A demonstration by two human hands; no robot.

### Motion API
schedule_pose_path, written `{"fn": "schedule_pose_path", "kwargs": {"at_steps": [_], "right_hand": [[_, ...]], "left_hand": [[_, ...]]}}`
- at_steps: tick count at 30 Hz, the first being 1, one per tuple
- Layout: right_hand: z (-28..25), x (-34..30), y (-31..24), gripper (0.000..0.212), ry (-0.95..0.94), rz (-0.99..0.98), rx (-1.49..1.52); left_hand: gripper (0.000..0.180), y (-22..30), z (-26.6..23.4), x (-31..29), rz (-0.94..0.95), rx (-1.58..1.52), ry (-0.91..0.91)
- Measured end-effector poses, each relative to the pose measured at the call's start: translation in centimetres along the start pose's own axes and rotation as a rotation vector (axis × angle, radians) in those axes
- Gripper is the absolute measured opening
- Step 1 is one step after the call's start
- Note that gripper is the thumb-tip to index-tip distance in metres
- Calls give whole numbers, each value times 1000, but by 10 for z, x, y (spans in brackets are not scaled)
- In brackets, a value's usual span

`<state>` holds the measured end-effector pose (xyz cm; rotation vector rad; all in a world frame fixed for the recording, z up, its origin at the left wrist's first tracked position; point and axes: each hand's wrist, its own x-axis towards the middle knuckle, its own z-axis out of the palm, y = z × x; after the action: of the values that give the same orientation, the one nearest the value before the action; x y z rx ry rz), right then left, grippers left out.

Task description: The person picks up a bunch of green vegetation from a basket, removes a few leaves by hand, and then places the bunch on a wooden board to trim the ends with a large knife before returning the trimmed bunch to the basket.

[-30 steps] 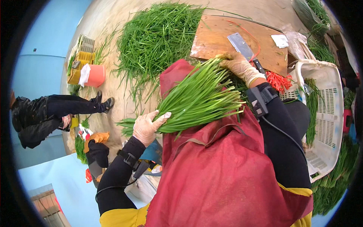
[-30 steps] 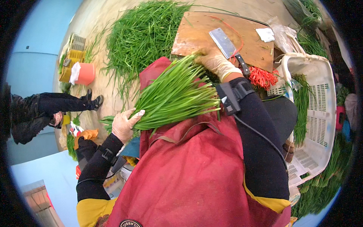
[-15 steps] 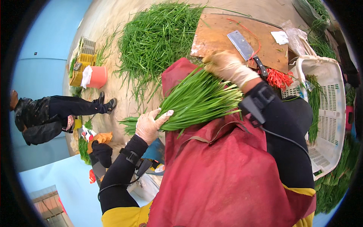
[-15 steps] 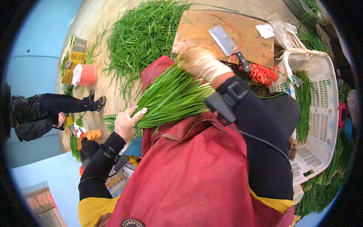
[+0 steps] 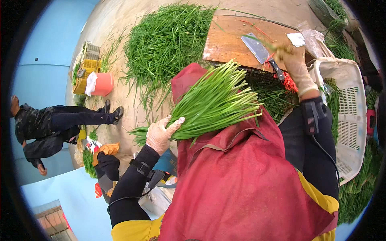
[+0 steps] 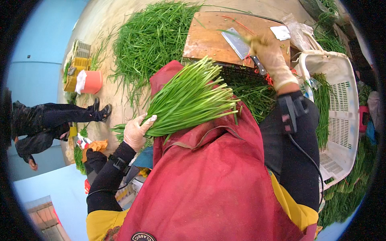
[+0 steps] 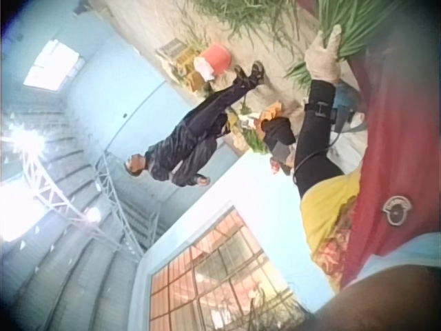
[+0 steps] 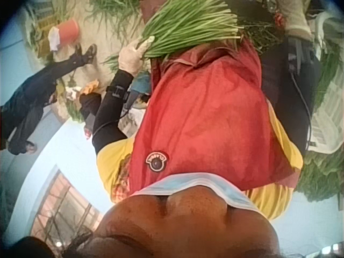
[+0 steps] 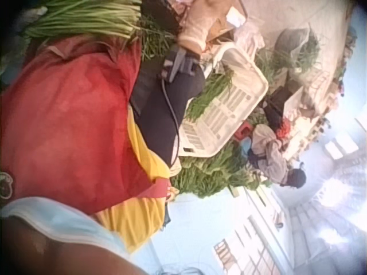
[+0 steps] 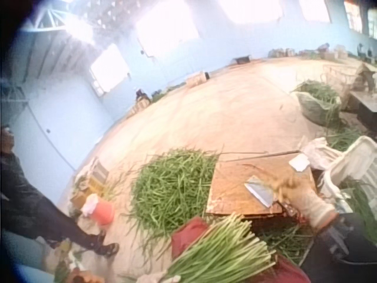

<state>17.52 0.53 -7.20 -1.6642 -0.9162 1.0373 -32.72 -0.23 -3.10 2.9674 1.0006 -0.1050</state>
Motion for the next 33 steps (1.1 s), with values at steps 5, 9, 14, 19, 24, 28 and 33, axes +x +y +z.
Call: {"fn": "schedule_pose_path", "kwargs": {"at_steps": [5, 9, 14, 19, 24, 28, 33], "right_hand": [[-3, -49, 21, 30, -331, 2, -674], [56, -47, 13, 28, -237, -493, -440], [128, -44, 6, 32, -290, -513, -686], [145, -42, 14, 25, -321, -413, -739], [141, -38, 31, 22, -223, -569, -587], [132, -38, 43, 23, -322, -349, -284], [130, -39, 43, 29, -236, -226, -313]], "left_hand": [[80, -1, 0, 0, -11, -4, -17], [84, 1, -5, 3, -23, 3, -66], [89, 5, -9, 3, -39, 23, -95], [90, 4, -7, 0, -50, 14, -92], [90, 1, -4, 0, -33, 19, -61], [90, 2, -4, 0, -33, -10, -63], [90, 4, -6, 2, -17, 21, -36]]}}
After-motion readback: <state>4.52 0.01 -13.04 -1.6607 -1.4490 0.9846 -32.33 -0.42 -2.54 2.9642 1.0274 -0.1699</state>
